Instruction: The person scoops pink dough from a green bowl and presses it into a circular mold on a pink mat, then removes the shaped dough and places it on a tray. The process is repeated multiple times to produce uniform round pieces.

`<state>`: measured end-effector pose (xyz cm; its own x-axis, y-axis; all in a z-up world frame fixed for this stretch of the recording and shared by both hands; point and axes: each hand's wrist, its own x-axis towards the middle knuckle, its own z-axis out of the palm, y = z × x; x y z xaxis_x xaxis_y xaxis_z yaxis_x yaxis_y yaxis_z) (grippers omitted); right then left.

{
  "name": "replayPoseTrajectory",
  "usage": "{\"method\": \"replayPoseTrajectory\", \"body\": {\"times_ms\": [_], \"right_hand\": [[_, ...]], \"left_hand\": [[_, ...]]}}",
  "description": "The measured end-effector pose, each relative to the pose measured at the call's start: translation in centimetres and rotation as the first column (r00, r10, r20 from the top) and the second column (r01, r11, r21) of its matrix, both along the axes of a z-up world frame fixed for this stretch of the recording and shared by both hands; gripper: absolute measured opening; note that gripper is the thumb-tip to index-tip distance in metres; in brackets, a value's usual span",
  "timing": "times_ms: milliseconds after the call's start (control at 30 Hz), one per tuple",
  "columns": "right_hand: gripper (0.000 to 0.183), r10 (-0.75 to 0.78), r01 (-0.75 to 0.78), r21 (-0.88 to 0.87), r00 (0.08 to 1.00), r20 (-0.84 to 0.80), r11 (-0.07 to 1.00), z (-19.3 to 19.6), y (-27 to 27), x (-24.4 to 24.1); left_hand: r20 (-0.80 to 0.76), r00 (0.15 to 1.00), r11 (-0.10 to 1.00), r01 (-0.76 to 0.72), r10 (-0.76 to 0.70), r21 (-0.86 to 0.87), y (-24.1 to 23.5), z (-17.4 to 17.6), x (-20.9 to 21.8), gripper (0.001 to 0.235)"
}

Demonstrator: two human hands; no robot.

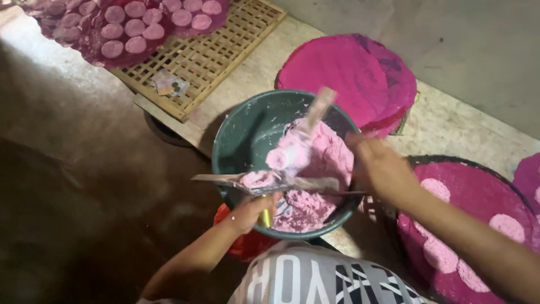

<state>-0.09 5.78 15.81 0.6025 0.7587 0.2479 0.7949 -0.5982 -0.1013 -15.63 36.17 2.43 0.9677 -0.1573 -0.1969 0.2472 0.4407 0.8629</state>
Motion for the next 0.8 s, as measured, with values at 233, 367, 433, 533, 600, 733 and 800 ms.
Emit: {"method": "replayPoseTrajectory", "body": {"times_ms": [233, 367, 433, 533, 600, 733, 800], "right_hand": [[0.029, -0.124, -0.085, -0.549, 0.935, -0.333, 0.832, -7.8, 2.5, -2.3], [0.040, -0.286, -0.019, -0.524, 0.821, -0.494, 0.852, 0.2, -1.3, -1.8], [0.038, -0.251, -0.010, -0.409, 0.776, -0.579, 0.913, 4.4, -2.4, -1.4], [0.038, -0.123, 0.001, -0.182, 0.736, -0.665, 0.983, 9.0, -1.3, -1.4], [0.039, -0.152, 0.011, -0.218, 0.753, -0.640, 0.976, 10.8, 1.3, -1.7], [0.034, -0.176, -0.063, -0.406, 0.832, -0.526, 0.912, 11.2, 8.2, -2.3], [0.034, -0.198, -0.064, -0.569, 0.900, -0.388, 0.820, 8.9, 10.9, -4.6]], "left_hand": [[0.390, 0.885, 0.794, -0.422, 0.255, 0.438, 2.3, 3.3, 1.9, 0.035], [0.573, 0.810, 0.380, -0.571, 0.121, 0.727, 4.4, 6.0, 3.2, 0.049], [0.540, 0.840, 0.126, -0.542, 0.050, 0.831, 5.5, 6.7, 3.9, 0.071], [0.543, 0.836, -0.125, -0.549, -0.079, 0.827, 5.8, 7.2, 4.7, 0.092], [0.645, 0.735, -0.069, -0.669, -0.206, 0.740, 4.5, 7.2, 5.2, 0.090], [0.432, 0.870, -0.013, -0.447, -0.240, 0.894, 1.3, 7.1, 6.1, 0.061], [0.509, 0.823, 0.086, -0.504, -0.251, 0.859, 0.1, 6.9, 6.2, 0.061]]}}
